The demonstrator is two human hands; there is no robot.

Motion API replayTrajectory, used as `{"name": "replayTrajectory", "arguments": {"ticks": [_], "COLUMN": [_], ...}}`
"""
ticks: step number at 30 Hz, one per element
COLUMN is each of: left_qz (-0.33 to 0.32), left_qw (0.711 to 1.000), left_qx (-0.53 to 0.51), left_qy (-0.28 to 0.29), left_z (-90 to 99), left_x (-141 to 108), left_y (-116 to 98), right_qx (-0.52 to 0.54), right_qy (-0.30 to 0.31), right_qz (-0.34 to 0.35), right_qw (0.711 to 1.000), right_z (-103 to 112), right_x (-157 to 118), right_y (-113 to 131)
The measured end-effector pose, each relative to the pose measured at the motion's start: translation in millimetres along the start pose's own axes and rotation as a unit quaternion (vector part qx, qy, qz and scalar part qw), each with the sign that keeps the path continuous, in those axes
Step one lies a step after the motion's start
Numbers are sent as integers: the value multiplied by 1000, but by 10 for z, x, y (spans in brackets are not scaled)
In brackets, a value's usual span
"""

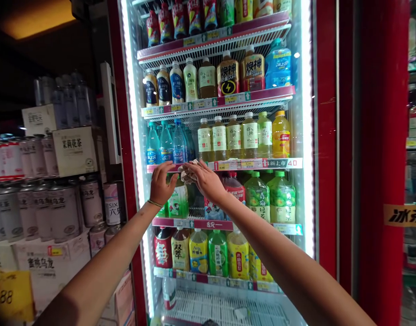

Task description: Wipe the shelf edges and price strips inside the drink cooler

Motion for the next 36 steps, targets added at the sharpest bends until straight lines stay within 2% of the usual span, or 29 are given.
{"name": "replayTrajectory", "arguments": {"ticks": [3, 6, 9, 11, 13, 15, 18, 22, 25, 29, 30, 34, 36], "left_qz": [-48, -78, -85, -83, -77, -67, -54, -87, -77, -21, -31, -142, -128], "left_qw": [996, 992, 992, 992, 991, 991, 991, 990, 990, 994, 994, 985, 986], "left_qx": [-41, -33, 18, 61, 96, 115, 123, 113, 110, 108, 103, 80, 96], "left_qy": [61, 94, 93, 74, 47, 28, 14, 19, 42, -8, -7, 62, 42], "left_z": [-126, -240, -306, -333, -353, -372, -366, -315, -311, -237, -241, -349, -338], "left_x": [45, 67, 128, 194, 240, 219, 37, -176, -65, 89, 69, -85, -72], "left_y": [-173, -252, -279, -306, -343, -376, -408, -422, -312, -175, -195, -369, -364], "right_qx": [12, 45, 1, -74, -131, -164, -193, -204, -210, -220, -222, -229, -231], "right_qy": [-24, 6, 59, 61, 64, 72, 70, 54, 49, 53, 55, 56, 52], "right_qz": [-13, 4, 35, 13, 2, 8, 13, 15, 15, 15, 15, 16, 17], "right_qw": [1000, 999, 998, 995, 989, 984, 979, 977, 976, 974, 973, 972, 971], "right_z": [2, 107, 329, 490, 563, 542, 469, 435, 441, 451, 451, 452, 453], "right_x": [24, 25, -21, -56, -95, -135, -183, -206, -205, -202, -203, -208, -209], "right_y": [-28, -88, -231, -399, -506, -534, -513, -494, -505, -508, -505, -497, -496]}}
Point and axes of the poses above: each hand's wrist, its own x-axis towards the middle knuckle, its own z-axis out of the back of the hand, y = z × x, the point moved 7 cm from there along x, towards the middle knuckle, and after that the axes turned 3 degrees about -y, right-handed, at the moved point
